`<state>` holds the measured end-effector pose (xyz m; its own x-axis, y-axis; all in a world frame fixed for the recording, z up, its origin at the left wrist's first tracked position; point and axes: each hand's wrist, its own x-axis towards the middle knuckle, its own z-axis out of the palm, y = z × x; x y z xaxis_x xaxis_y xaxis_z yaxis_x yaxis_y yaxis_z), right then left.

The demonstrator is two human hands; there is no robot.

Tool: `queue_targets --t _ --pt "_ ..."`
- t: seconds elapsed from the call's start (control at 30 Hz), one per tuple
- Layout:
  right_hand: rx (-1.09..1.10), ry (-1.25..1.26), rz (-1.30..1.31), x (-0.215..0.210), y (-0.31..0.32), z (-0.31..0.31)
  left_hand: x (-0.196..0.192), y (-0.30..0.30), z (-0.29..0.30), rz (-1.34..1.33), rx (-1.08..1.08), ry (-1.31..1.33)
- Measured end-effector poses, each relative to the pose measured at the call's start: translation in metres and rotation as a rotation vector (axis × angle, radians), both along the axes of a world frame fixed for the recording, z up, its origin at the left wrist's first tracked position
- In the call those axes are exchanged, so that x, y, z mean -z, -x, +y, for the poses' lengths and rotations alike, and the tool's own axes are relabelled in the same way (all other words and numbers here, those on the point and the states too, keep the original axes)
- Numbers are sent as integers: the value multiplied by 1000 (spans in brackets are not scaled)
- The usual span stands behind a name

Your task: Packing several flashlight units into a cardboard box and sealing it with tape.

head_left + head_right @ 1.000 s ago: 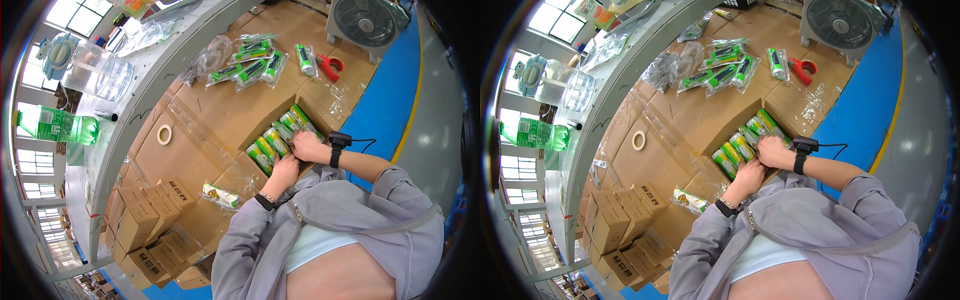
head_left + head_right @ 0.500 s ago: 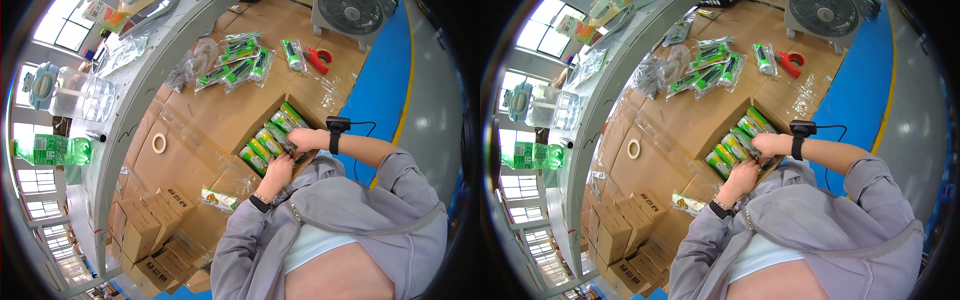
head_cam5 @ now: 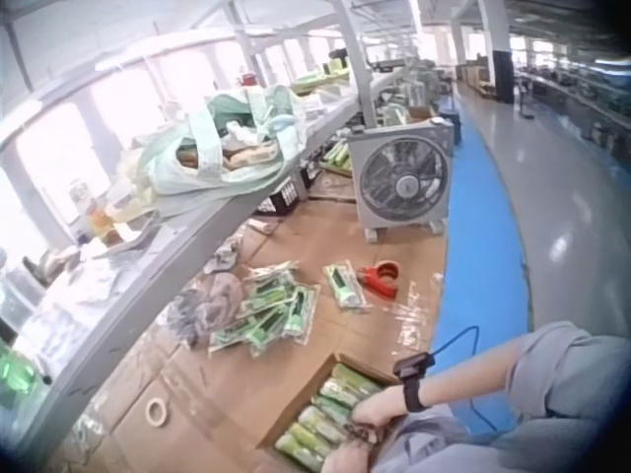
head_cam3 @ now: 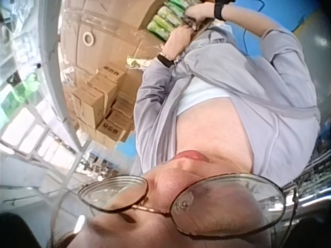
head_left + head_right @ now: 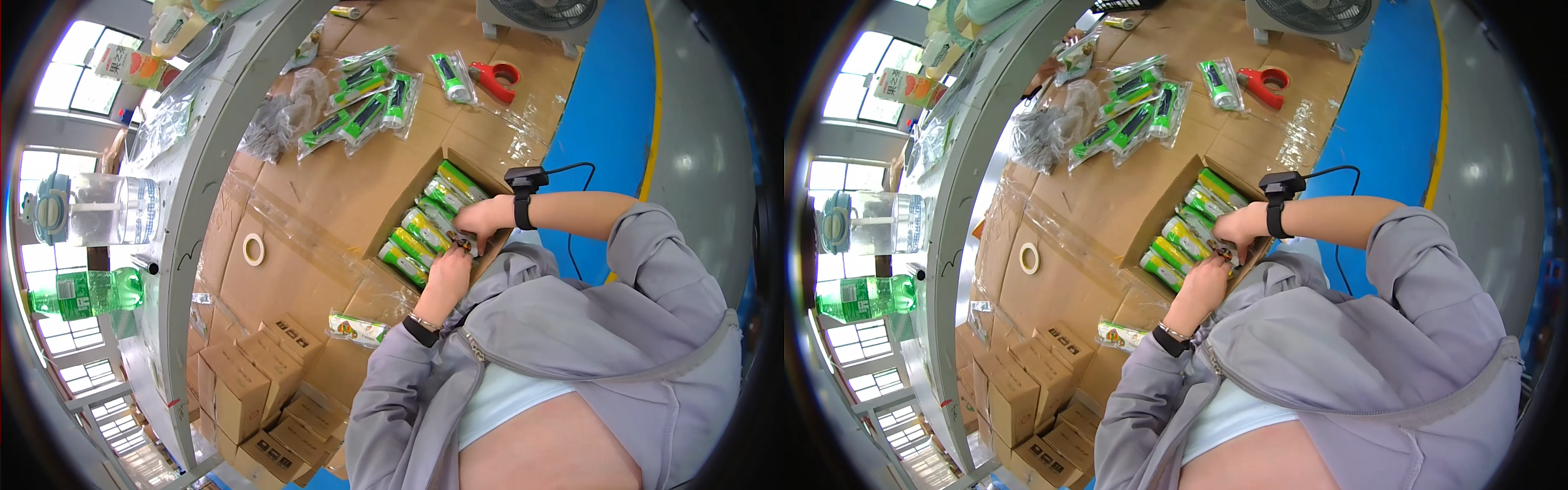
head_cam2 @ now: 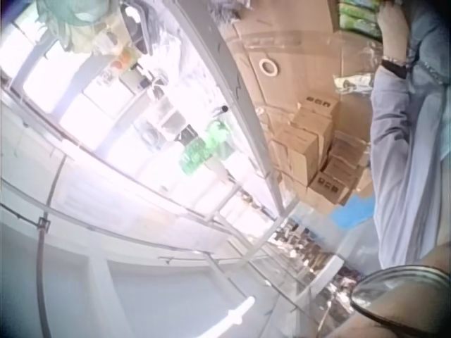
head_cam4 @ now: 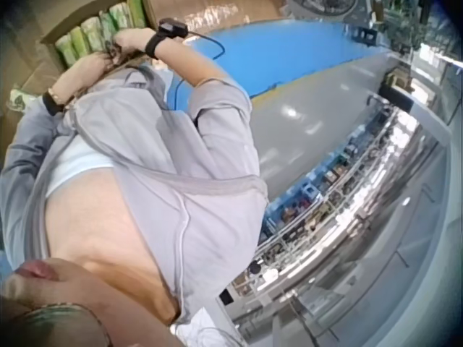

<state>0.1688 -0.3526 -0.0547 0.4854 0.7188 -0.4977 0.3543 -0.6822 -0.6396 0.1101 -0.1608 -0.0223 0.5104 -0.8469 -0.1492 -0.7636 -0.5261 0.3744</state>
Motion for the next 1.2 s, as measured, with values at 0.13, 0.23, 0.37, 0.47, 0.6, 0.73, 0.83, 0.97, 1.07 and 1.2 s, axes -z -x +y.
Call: queue_targets --t 0.13,0.23,0.37,0.47,0.6,0.73,0.83,0.97,1.07,1.2 --pt "-9 113 -299 12 15 19 -12 -4 -15 114 16 -161" --pt "-3 244 -240 8 13 31 -18 -11 -19 167 -10 -125" --pt "-50 188 -192 11 3 29 -24 -29 -17 106 -53 -68" --pt "107 145 -141 11 12 22 -32 -34 -28 105 -97 -173" --pt "307 13 -158 -76 42 -11 -55 -40 -46 90 -264 -349" --pt "625 -468 -35 -128 76 -62 -33 -44 -48 -97 -403 -467" --pt "846 -487 -79 -129 98 -99 -22 -48 -57 -137 -377 -622" --pt "1023 -415 -78 -113 120 -145 -20 -47 -64 -178 -303 -714" --pt "1061 -438 -64 -104 129 -170 -24 -45 -73 -173 -300 -786" --pt "1052 -430 -78 -101 130 -195 -20 -48 -80 -147 -264 -921"
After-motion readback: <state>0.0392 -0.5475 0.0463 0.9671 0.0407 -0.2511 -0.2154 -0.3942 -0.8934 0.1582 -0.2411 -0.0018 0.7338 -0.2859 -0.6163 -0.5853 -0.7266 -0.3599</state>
